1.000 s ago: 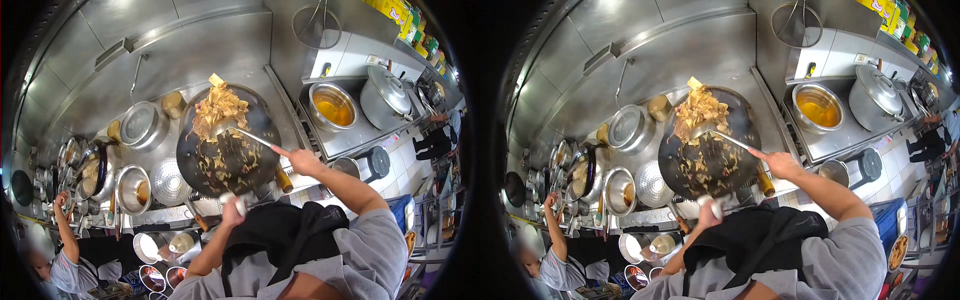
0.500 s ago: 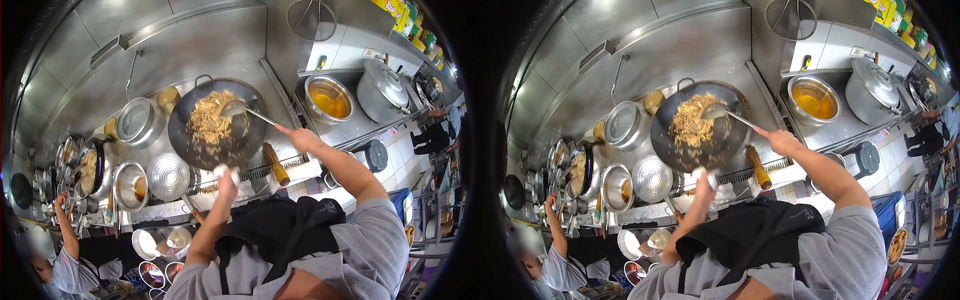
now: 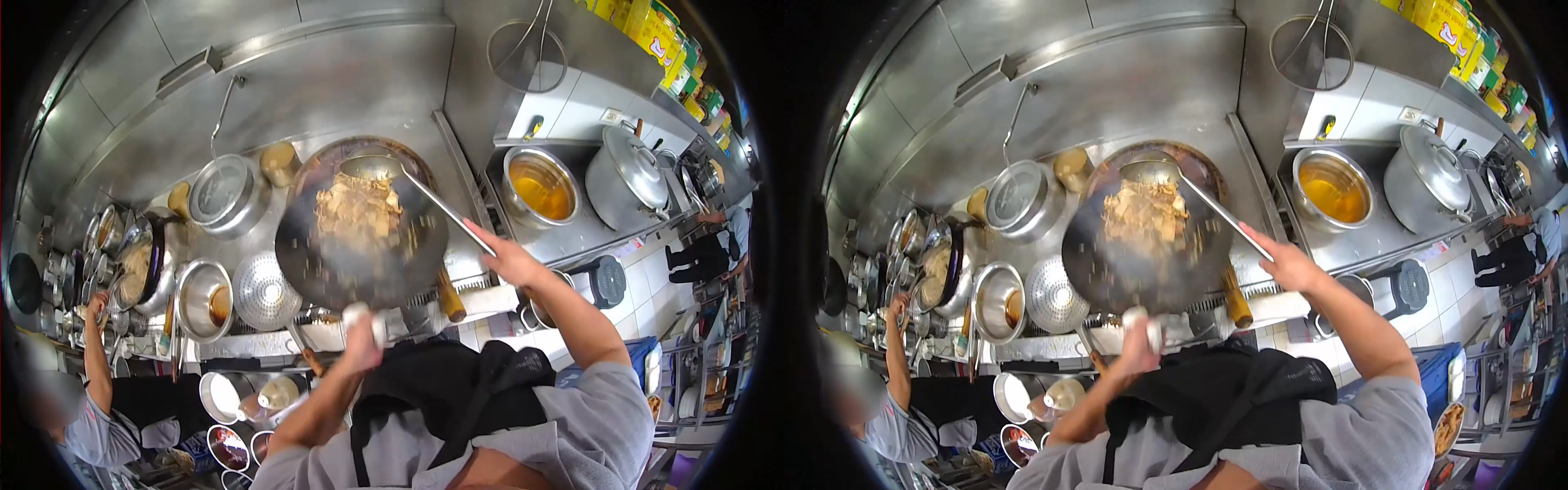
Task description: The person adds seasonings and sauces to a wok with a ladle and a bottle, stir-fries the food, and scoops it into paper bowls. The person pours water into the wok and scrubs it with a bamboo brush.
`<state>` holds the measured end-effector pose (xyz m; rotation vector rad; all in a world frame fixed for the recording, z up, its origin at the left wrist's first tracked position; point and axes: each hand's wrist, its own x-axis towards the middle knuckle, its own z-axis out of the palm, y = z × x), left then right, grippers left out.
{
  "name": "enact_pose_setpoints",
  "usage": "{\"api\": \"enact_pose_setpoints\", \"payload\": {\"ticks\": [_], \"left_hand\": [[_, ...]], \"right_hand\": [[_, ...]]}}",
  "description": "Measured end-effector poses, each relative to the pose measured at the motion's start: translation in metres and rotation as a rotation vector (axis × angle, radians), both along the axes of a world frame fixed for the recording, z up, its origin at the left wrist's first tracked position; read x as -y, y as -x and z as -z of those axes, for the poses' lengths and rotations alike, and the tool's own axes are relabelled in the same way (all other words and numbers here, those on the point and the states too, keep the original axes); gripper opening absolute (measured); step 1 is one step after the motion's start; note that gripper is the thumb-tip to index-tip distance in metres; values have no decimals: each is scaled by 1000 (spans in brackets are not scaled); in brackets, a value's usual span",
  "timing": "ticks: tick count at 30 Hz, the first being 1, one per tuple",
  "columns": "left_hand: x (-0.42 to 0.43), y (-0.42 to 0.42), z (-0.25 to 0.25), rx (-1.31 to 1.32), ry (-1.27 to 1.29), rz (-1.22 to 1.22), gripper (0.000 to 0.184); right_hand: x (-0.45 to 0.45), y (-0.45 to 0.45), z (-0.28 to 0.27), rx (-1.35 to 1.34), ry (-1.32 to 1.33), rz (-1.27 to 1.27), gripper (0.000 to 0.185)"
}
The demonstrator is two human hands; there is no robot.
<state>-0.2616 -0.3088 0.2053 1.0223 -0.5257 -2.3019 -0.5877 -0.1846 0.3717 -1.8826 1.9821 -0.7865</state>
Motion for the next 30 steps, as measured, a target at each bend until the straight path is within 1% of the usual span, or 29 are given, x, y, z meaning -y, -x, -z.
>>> {"api": "enact_pose_setpoints", "payload": {"ticks": [1,3,4,5,6,7,8,9,10,12,13,14,15,16,17,18,19,20,21,22,23,24,26,27,28,30], "left_hand": [[-23,-10,-32,55,179,-31,29],[-6,-18,-88,25,-132,-88,15],[26,0,-118,-6,-303,-288,11],[56,-3,-122,-118,-323,-77,12],[78,-7,-123,-232,-329,143,17],[65,3,-140,-86,-200,50,16],[37,12,-157,67,-87,-40,16],[15,14,-159,108,90,-92,12],[1,13,-139,202,225,-133,10],[-32,21,-113,175,388,-236,33],[-33,23,-104,184,366,-160,39],[-34,25,-99,192,341,-82,45],[-33,48,-93,240,392,-430,15],[-25,48,-128,364,368,-381,8],[4,46,-112,278,362,-260,7],[20,39,-90,193,350,-138,7],[12,34,-85,196,332,-145,7],[11,31,-83,186,250,-70,9],[13,31,-82,176,173,6,11],[11,27,-77,183,169,4,11],[5,26,-68,135,56,8,12],[3,29,-61,81,-55,12,12],[19,48,-57,51,-37,-14,12],[33,58,-53,33,-18,-43,13],[58,68,-25,60,-64,-27,15],[86,76,7,42,-9,145,17]], "right_hand": [[-1,-8,-19,147,-161,48,81],[-2,-34,-63,453,-391,136,82],[5,-44,-77,609,-439,192,82],[12,-47,-87,496,-364,160,79],[16,-41,-85,487,-353,156,79],[24,-34,-75,205,-63,100,78],[23,-33,-71,71,63,69,77],[21,-31,-66,-71,193,55,77],[23,-32,-69,-127,64,160,77],[26,-36,-74,-233,-186,365,76],[28,-40,-72,-234,-179,366,76],[30,-48,-65,85,-305,351,76],[33,-54,-56,402,-430,326,77],[39,-53,-30,975,-470,203,75],[45,-62,-10,1417,-487,125,71],[58,-65,13,1717,-487,-7,73],[65,-77,9,1875,-518,86,73],[74,-83,1,2023,-542,177,72],[75,-80,-3,2016,-553,173,72],[73,-78,-2,1833,-612,164,72],[70,-74,-2,1649,-660,158,71],[68,-68,-3,1649,-659,162,71],[67,-58,-15,771,-676,45,71],[66,-56,-27,222,-561,-54,72],[65,-50,-29,223,-565,-56,72],[56,-36,-29,-296,-326,-95,72]]}}
